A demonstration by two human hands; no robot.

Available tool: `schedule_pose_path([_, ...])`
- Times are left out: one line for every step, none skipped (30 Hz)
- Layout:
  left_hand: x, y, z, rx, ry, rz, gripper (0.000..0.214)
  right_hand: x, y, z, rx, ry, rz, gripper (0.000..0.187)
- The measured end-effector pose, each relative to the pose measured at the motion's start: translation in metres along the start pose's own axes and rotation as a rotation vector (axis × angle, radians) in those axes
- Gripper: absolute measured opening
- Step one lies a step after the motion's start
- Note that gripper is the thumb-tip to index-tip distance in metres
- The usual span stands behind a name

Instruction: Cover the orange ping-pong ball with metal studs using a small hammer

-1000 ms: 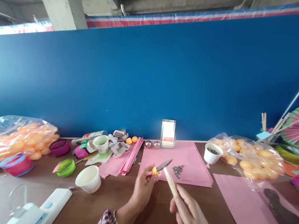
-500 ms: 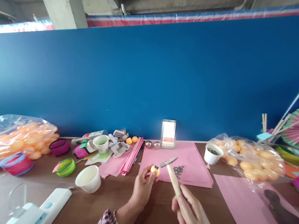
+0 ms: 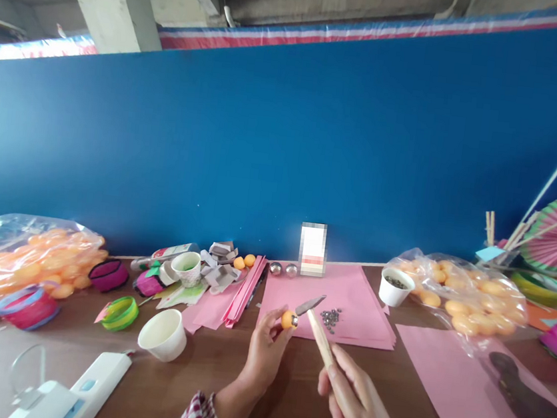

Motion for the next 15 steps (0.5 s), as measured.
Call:
schedule_pose_path([-0.0001, 0.0001, -0.0005, 0.010, -0.001, -0.006, 0.041, -0.0002, 0.0001, -0.0001, 0.008, -0.008, -0.004, 0.039])
schedule_pose_path([-0.0002, 0.0002, -0.0007, 0.017, -0.002, -0.017, 0.042, -0.0003, 0.0003, 0.0001, 0.011, -0.011, -0.002, 0.040])
schedule_pose_path([0.0000, 0.0005, -0.0005, 0.018, 0.002, -0.031, 0.043, -0.0004, 0.0006, 0.0006, 0.012, -0.008, 0.003, 0.041])
schedule_pose_path([0.0004, 0.0008, -0.0002, 0.019, 0.012, -0.048, 0.044, -0.0006, 0.0009, 0.0011, 0.010, -0.003, 0.010, 0.041])
schedule_pose_path([0.0010, 0.0011, 0.0003, 0.022, 0.027, -0.065, 0.045, -0.0009, 0.0012, 0.0017, 0.007, 0.003, 0.016, 0.041])
schedule_pose_path([0.0019, 0.0015, 0.0008, 0.026, 0.045, -0.079, 0.046, -0.0015, 0.0014, 0.0020, 0.006, 0.007, 0.017, 0.040])
schedule_pose_path([0.0030, 0.0019, 0.0013, 0.033, 0.064, -0.087, 0.047, -0.0022, 0.0016, 0.0021, 0.008, 0.006, 0.010, 0.039])
schedule_pose_path([0.0039, 0.0022, 0.0017, 0.040, 0.079, -0.092, 0.048, -0.0030, 0.0017, 0.0019, 0.015, 0.001, -0.003, 0.038])
schedule_pose_path([0.0047, 0.0024, 0.0021, 0.047, 0.088, -0.094, 0.048, -0.0037, 0.0017, 0.0016, 0.019, -0.005, -0.017, 0.037])
schedule_pose_path([0.0051, 0.0024, 0.0022, 0.052, 0.088, -0.094, 0.049, -0.0039, 0.0017, 0.0015, 0.020, -0.007, -0.024, 0.037])
schedule_pose_path([0.0053, 0.0024, 0.0023, 0.053, 0.083, -0.090, 0.049, -0.0037, 0.0016, 0.0014, 0.018, -0.006, -0.024, 0.037])
schedule_pose_path([0.0050, 0.0022, 0.0024, 0.052, 0.077, -0.087, 0.049, -0.0031, 0.0014, 0.0014, 0.015, -0.003, -0.016, 0.037])
schedule_pose_path([0.0043, 0.0020, 0.0023, 0.048, 0.073, -0.086, 0.050, -0.0023, 0.0012, 0.0015, 0.010, 0.001, -0.005, 0.038])
schedule_pose_path([0.0035, 0.0017, 0.0023, 0.043, 0.071, -0.084, 0.050, -0.0015, 0.0010, 0.0015, 0.008, 0.003, 0.006, 0.039])
schedule_pose_path([0.0026, 0.0014, 0.0021, 0.042, 0.073, -0.083, 0.050, -0.0010, 0.0009, 0.0014, 0.009, 0.001, 0.010, 0.039])
Point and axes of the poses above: each hand's wrist, its own y-axis away from the middle knuckle, its own z-axis out of the palm, x = y × z, the point moved 3 cm from there along -y, towards the middle knuckle, and after that the axes turned 3 degrees about z, right-handed, at the moved point
